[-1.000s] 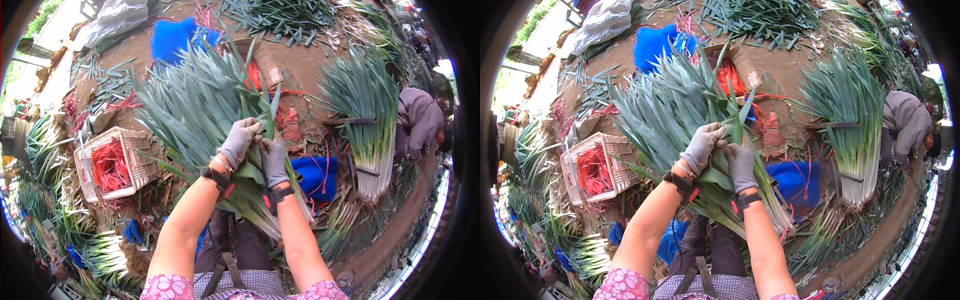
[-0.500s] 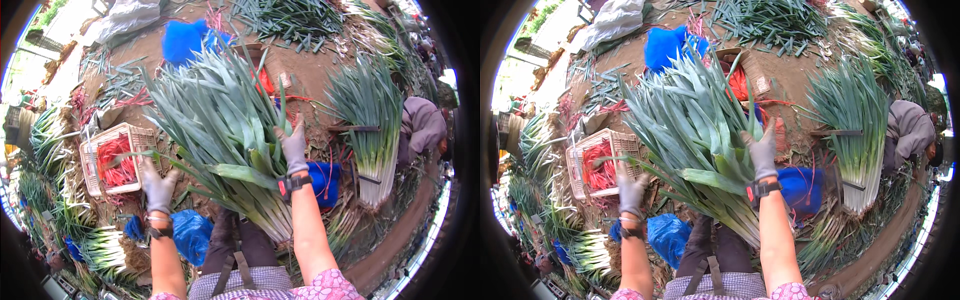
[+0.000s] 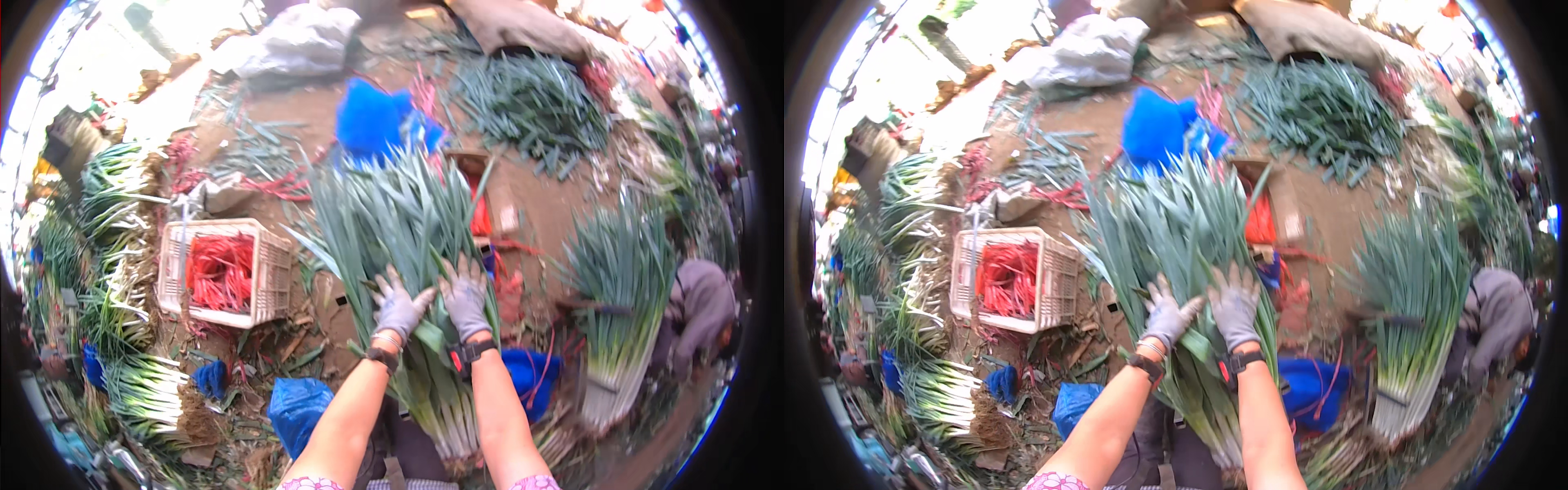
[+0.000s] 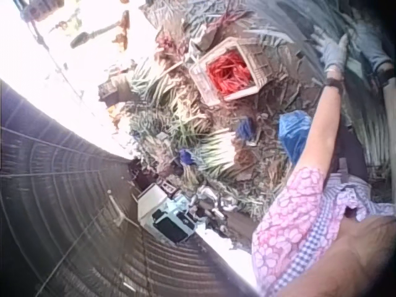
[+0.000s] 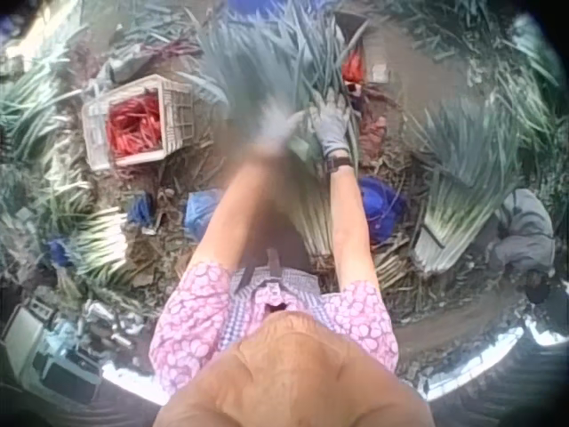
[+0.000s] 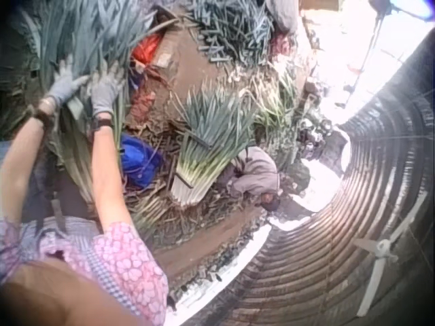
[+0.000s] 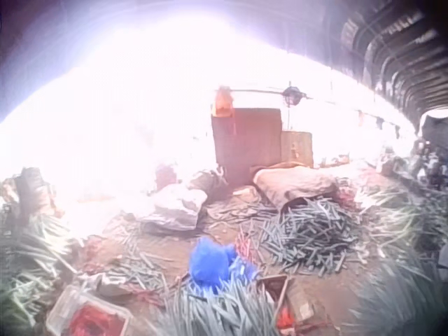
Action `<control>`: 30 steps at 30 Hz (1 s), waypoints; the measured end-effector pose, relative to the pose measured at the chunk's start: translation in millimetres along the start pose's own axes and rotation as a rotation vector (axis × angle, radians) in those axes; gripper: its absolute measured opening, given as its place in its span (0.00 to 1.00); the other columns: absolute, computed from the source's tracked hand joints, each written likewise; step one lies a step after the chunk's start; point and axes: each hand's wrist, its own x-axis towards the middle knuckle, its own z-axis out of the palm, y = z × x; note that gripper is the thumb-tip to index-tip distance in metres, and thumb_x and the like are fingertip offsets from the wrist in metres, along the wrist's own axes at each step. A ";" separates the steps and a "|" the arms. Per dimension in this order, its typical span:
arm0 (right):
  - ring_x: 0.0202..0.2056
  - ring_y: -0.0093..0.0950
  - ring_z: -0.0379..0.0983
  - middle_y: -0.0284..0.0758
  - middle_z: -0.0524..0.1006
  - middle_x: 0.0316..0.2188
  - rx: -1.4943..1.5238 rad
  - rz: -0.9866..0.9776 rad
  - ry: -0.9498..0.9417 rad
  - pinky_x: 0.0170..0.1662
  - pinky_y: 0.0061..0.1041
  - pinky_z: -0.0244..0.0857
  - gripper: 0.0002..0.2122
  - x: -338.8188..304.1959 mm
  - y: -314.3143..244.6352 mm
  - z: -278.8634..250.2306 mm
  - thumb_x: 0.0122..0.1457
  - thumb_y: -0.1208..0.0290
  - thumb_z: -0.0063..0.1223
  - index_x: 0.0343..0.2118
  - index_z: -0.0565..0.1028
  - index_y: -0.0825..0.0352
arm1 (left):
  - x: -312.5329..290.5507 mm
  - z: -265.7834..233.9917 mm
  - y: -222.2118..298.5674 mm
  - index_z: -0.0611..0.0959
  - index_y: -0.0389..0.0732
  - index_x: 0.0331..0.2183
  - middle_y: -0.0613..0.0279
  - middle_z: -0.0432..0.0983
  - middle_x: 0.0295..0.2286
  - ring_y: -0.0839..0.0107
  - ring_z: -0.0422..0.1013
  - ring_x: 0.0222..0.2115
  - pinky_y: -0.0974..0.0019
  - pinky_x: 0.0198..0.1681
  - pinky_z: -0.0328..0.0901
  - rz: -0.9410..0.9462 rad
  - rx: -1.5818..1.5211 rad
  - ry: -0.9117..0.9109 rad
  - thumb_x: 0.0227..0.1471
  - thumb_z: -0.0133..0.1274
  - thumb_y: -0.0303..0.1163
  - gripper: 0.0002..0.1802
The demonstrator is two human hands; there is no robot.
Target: The person bundles leeks by hand, ties them with a green leaf, and wraps the roots in a red plastic sheet. They then slide the bundle into a blue mesh bag and secure it with a plastic strap.
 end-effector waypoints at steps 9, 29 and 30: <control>0.60 0.47 0.53 0.40 0.59 0.60 -0.103 0.009 -0.069 0.60 0.53 0.43 0.22 7.1 15.2 23.8 0.57 0.53 0.47 0.56 0.67 0.46 | 8.8 -3.4 10.8 0.38 0.50 0.64 0.46 0.31 0.64 0.40 0.33 0.63 0.31 0.58 0.42 -0.111 0.052 -0.082 0.44 0.51 0.66 0.59; 0.62 0.48 0.49 0.40 0.52 0.64 -0.169 0.112 -0.368 0.62 0.51 0.40 0.27 12.0 34.0 35.9 0.55 0.56 0.50 0.59 0.62 0.47 | 17.3 -19.6 18.7 0.38 0.48 0.64 0.41 0.28 0.63 0.34 0.34 0.62 0.28 0.55 0.45 -0.204 0.110 -0.271 0.46 0.50 0.64 0.58; 0.62 0.47 0.49 0.41 0.52 0.64 -0.181 0.099 -0.356 0.63 0.50 0.40 0.27 15.1 32.9 34.5 0.55 0.58 0.50 0.60 0.62 0.48 | 15.1 -24.7 19.2 0.39 0.48 0.64 0.40 0.29 0.63 0.34 0.35 0.62 0.28 0.55 0.46 -0.158 0.099 -0.253 0.45 0.50 0.64 0.58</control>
